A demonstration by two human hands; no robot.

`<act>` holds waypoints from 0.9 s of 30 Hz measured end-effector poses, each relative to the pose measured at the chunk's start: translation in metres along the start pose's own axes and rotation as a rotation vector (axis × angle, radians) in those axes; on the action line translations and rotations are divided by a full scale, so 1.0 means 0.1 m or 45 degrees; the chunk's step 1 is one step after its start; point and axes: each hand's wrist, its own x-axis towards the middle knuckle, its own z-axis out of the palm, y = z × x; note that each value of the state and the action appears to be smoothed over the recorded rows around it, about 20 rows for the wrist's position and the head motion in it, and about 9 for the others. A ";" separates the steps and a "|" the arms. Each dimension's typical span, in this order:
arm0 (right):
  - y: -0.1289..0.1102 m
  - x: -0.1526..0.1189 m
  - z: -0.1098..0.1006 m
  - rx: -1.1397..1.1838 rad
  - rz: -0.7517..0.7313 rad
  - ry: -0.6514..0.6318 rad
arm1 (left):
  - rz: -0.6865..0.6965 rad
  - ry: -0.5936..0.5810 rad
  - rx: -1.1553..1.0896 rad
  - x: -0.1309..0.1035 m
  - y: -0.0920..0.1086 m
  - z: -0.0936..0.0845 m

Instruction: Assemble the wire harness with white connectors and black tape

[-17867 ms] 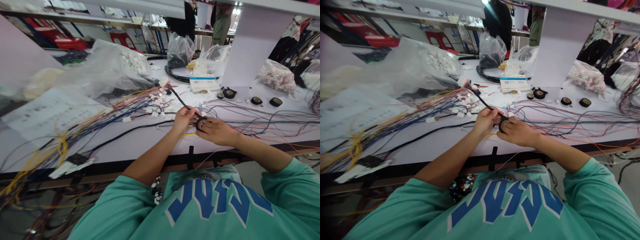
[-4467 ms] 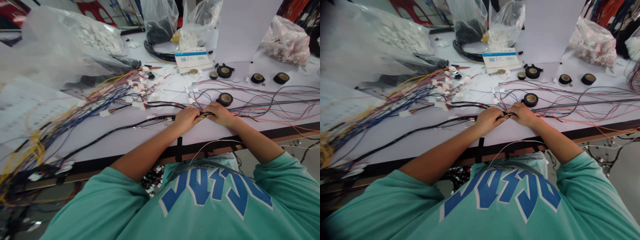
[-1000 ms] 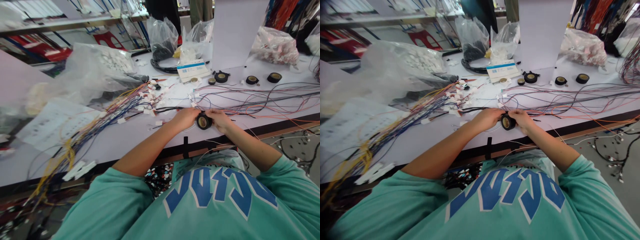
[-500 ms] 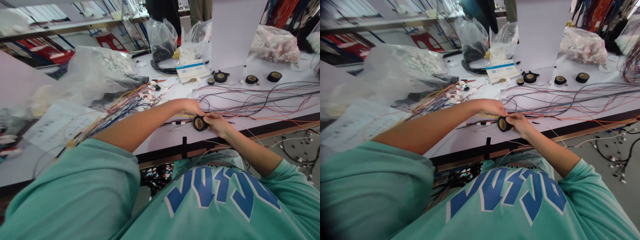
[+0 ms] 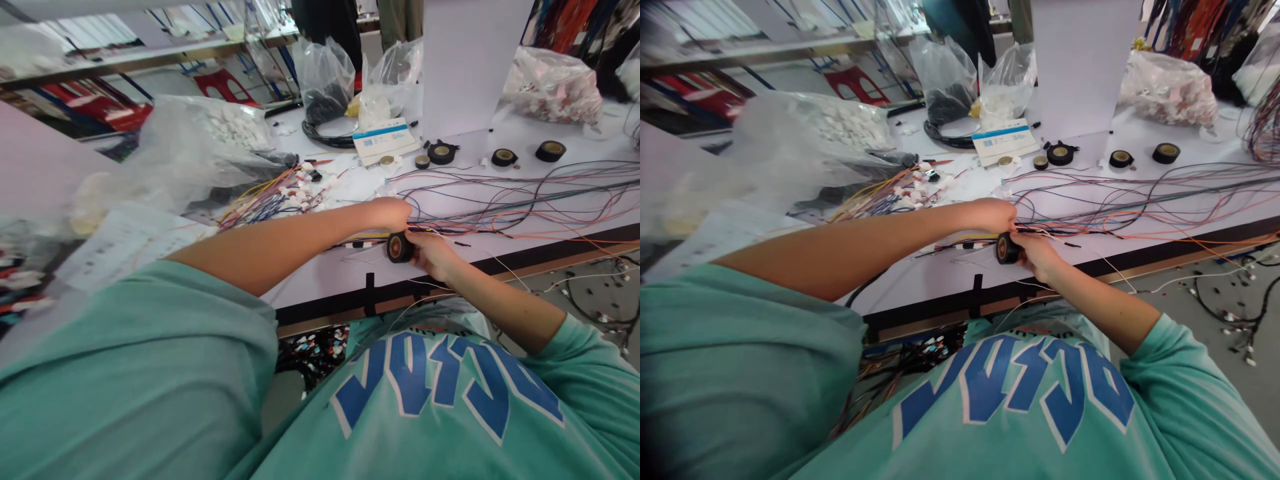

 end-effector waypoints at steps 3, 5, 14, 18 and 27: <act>-0.06 0.04 0.01 -0.142 0.064 -0.056 | -0.054 -0.066 -0.255 -0.01 -0.04 0.01; -0.09 0.06 0.00 -0.220 0.092 -0.079 | -0.139 -0.121 -0.521 -0.02 -0.07 0.02; -0.17 0.11 -0.01 -0.346 0.139 -0.106 | -0.095 -0.055 -0.479 -0.01 -0.14 0.09; -0.18 0.18 -0.03 -0.280 0.204 -0.118 | -0.060 0.037 -0.148 0.02 -0.08 0.09; -0.17 0.26 -0.04 -0.259 0.202 -0.191 | -0.093 0.102 -0.279 0.08 -0.17 0.20</act>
